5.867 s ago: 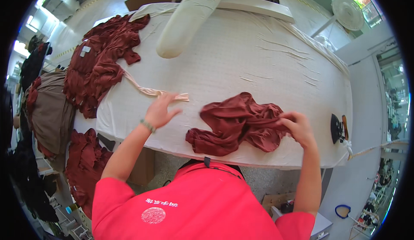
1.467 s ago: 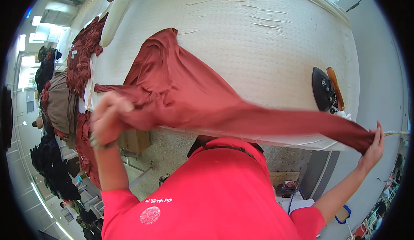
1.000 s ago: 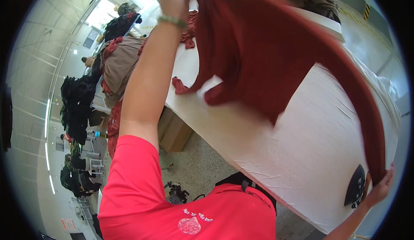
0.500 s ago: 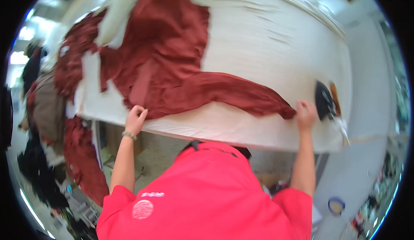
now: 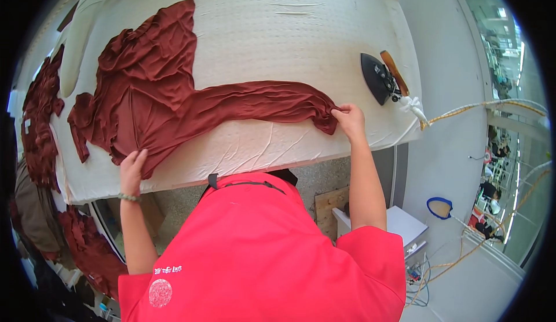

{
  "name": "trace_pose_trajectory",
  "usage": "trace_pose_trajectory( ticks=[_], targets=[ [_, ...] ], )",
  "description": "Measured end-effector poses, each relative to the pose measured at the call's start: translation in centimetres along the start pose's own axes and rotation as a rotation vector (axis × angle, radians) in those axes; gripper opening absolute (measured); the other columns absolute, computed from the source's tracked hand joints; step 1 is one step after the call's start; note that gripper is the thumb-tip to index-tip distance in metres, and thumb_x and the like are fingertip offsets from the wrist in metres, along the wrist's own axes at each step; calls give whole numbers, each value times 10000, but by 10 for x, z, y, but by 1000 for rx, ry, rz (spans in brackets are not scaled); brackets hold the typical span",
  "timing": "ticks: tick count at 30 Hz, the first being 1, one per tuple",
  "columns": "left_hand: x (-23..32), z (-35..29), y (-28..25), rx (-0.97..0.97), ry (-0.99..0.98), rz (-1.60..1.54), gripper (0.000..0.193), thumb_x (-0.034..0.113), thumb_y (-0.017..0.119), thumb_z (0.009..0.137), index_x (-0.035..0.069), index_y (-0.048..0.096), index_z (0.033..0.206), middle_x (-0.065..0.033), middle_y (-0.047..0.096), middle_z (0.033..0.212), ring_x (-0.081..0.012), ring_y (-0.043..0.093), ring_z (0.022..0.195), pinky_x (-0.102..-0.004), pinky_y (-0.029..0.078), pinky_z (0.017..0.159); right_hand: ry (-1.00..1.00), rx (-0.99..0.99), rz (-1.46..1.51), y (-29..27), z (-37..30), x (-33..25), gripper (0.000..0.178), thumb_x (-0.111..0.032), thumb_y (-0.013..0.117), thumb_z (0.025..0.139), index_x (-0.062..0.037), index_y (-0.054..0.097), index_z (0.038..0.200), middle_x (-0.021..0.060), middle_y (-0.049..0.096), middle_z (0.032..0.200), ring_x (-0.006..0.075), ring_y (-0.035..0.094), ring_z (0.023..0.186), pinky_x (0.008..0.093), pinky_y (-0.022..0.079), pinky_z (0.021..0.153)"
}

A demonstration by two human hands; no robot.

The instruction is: Ironing a red blouse on a professional workbench using a steam iron.

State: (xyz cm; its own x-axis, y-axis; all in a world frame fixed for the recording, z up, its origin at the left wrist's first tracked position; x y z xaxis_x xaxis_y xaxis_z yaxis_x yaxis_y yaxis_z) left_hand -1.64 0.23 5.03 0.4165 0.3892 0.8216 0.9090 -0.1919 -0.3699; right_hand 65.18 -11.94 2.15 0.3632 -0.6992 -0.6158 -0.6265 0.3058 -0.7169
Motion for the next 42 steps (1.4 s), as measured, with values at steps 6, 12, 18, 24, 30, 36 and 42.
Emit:
trace_pose_trajectory(
  ticks=[6, 12, 18, 24, 30, 36, 42],
  targets=[
    [-27, -16, -49, 81, -68, -308, 343, 246, 678, 965, 36, 545, 730, 60, 461, 715, -61, 391, 685, -266, 337, 602, -241, -9, 123, -21, 6, 13, 256, -73, 730, 855, 11, 666, 1088, 78, 708, 951, 149, 669, 862, 270, 539, 774],
    [-61, -23, -31, 9, -155, 127, 280, 284, 703, 956, 12, 637, 951, 14, 575, 728, -76, 494, 624, -275, 419, 552, 101, -179, 56, -3, -9, 40, 290, -253, 774, 888, -30, 687, 1050, 49, 706, 929, 117, 661, 855, 264, 522, 674],
    [-65, -33, -20, 39, -288, -51, 267, 268, 724, 945, 29, 640, 1030, 26, 575, 719, -56, 491, 549, -228, 414, 491, 91, -216, 144, 11, -27, 19, 276, -288, 759, 909, -49, 691, 1030, 12, 698, 903, 105, 643, 792, 257, 496, 623],
    [-64, -23, -29, -7, -252, 166, 318, 312, 703, 957, 9, 642, 1034, 8, 615, 745, -63, 556, 655, -265, 455, 552, 12, -252, -143, 15, -19, 18, 260, -221, 742, 905, -50, 701, 1097, 0, 706, 923, 87, 629, 782, 239, 471, 609],
    [-63, -30, -31, -21, -217, -292, 294, 316, 656, 975, 49, 644, 1100, -16, 684, 931, -156, 659, 837, -355, 554, 701, 71, -357, 200, 10, -47, -1, 340, -186, 713, 907, -40, 670, 1211, -7, 711, 979, 63, 599, 754, 228, 458, 594],
    [-4, 34, -61, -16, -307, -733, 170, 160, 626, 957, 92, 645, 1111, -57, 693, 1141, -220, 682, 1015, -404, 567, 912, -49, -620, -283, 13, -44, -91, 497, -190, 727, 903, -72, 579, 1363, -37, 617, 849, 73, 585, 743, 245, 483, 610],
    [117, 101, -232, 372, 506, -605, 243, 151, 546, 987, 2, 671, 1133, -142, 687, 1166, -228, 673, 1023, -376, 540, 905, -404, -284, 474, -78, 12, -238, 522, -230, 711, 926, 9, 571, 1368, -18, 587, 836, 81, 567, 654, 242, 478, 613]
  ],
)
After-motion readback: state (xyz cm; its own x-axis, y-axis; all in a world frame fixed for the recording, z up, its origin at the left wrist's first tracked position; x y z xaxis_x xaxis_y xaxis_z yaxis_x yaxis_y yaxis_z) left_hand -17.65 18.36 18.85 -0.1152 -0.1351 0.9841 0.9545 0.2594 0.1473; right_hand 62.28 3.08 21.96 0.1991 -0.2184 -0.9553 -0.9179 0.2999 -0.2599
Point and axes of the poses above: each hand's wrist, its own z-axis towards the middle knuckle, its own y-axis out of the palm, x = y × z, the point moved 7 cm from there along z, towards the middle knuckle
